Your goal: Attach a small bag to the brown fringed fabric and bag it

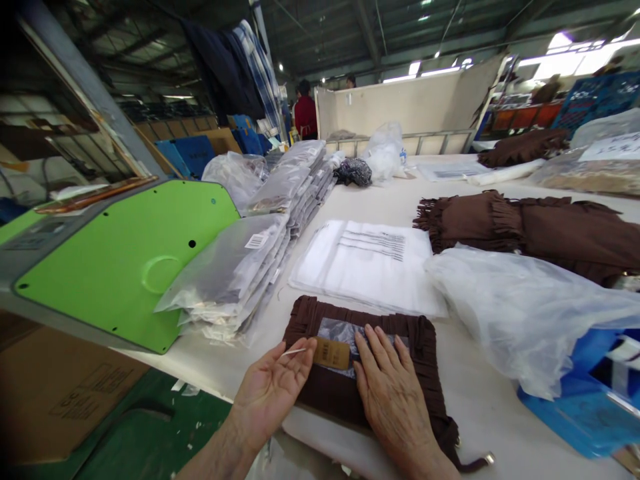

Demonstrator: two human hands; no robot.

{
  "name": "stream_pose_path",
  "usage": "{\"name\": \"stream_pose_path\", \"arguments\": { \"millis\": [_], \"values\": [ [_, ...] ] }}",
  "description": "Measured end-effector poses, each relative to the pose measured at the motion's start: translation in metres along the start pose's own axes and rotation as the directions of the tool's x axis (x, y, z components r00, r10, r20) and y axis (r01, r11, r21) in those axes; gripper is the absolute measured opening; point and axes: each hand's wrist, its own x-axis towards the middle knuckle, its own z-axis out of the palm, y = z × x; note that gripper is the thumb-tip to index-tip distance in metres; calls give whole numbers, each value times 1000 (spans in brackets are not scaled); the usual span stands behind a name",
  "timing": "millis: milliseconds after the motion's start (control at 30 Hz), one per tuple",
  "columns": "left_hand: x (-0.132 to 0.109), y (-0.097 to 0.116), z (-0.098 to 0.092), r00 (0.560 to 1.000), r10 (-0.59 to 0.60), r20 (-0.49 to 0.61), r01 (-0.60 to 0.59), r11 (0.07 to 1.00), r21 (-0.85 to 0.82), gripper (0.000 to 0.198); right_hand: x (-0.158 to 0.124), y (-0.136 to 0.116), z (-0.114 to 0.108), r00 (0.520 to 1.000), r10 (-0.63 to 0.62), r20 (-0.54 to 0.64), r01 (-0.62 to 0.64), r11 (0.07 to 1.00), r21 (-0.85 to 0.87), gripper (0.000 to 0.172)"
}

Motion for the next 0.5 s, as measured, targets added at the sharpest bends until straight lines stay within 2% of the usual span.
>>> {"name": "stream_pose_path", "arguments": {
  "millis": [133,233,367,500],
  "values": [
    [1,-3,0,1000,11,-18,-11,999,-37,32,-4,3,3,1000,1,28,-2,1000,29,43],
    [1,-4,2,999,23,-34,-24,999,-35,35,-6,7,3,997,-60,54,60,998,18,45],
    [1,-6,5,1000,17,-25,-18,999,-51,39,-5,10,0,989,-130,64,129,991,23,37],
    [-16,-1,2,999,-23,-26,22,999,-37,42,-3,9,-1,990,-117,78,115,993,24,35]
  ]
}}
